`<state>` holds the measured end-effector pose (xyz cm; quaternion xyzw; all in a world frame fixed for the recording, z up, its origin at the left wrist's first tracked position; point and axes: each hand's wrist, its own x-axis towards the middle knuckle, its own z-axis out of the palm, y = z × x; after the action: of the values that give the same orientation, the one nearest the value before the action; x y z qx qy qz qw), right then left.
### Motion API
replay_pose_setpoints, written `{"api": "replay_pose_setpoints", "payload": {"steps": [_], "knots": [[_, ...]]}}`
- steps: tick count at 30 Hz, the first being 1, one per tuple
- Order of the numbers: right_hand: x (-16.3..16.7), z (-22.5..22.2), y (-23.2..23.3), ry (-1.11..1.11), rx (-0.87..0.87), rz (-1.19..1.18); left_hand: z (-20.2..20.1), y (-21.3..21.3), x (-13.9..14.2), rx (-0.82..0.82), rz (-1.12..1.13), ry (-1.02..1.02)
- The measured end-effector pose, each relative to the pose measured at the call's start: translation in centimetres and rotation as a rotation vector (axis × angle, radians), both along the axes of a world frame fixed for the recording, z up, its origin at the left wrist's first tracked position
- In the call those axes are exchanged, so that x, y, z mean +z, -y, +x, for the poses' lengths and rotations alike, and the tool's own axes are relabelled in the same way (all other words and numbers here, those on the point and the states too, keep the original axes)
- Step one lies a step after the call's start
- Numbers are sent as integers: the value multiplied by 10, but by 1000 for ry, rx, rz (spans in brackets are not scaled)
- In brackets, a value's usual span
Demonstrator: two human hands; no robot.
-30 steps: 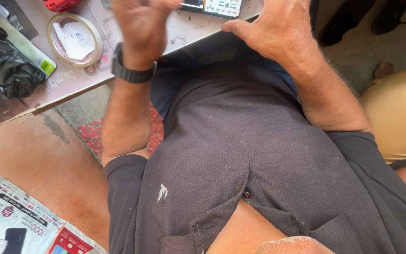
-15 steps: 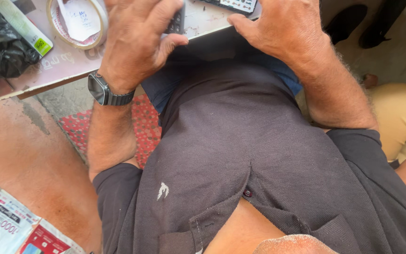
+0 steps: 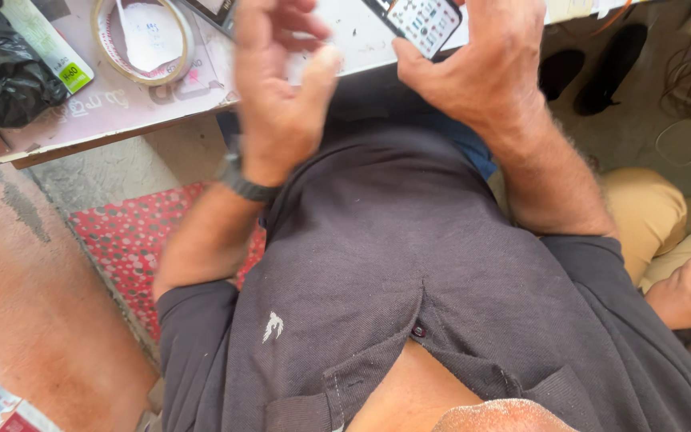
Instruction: The person disassembles a feature phone by removing the back cover and battery, then manipulates the internal keypad assembly and ribbon cable. They reassemble the phone and handle a small white component at the end.
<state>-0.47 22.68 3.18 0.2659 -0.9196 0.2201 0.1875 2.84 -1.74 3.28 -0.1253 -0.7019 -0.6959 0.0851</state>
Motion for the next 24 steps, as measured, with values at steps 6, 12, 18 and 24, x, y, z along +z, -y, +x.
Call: {"api": "replay_pose_setpoints", "payload": {"steps": [6,12,18,24], "knots": [[18,4,19,63,23,-140,-7,-44,-47,-206,669,315],[12,0,39,43,63,-188,-23,-43,-54,-370,899,458],[25,-6,26,298,112,-376,-30,-23,-49,-440,870,526],[8,-17,20,995,144,-1204,-29,-18,-42,-459,871,537]]}}
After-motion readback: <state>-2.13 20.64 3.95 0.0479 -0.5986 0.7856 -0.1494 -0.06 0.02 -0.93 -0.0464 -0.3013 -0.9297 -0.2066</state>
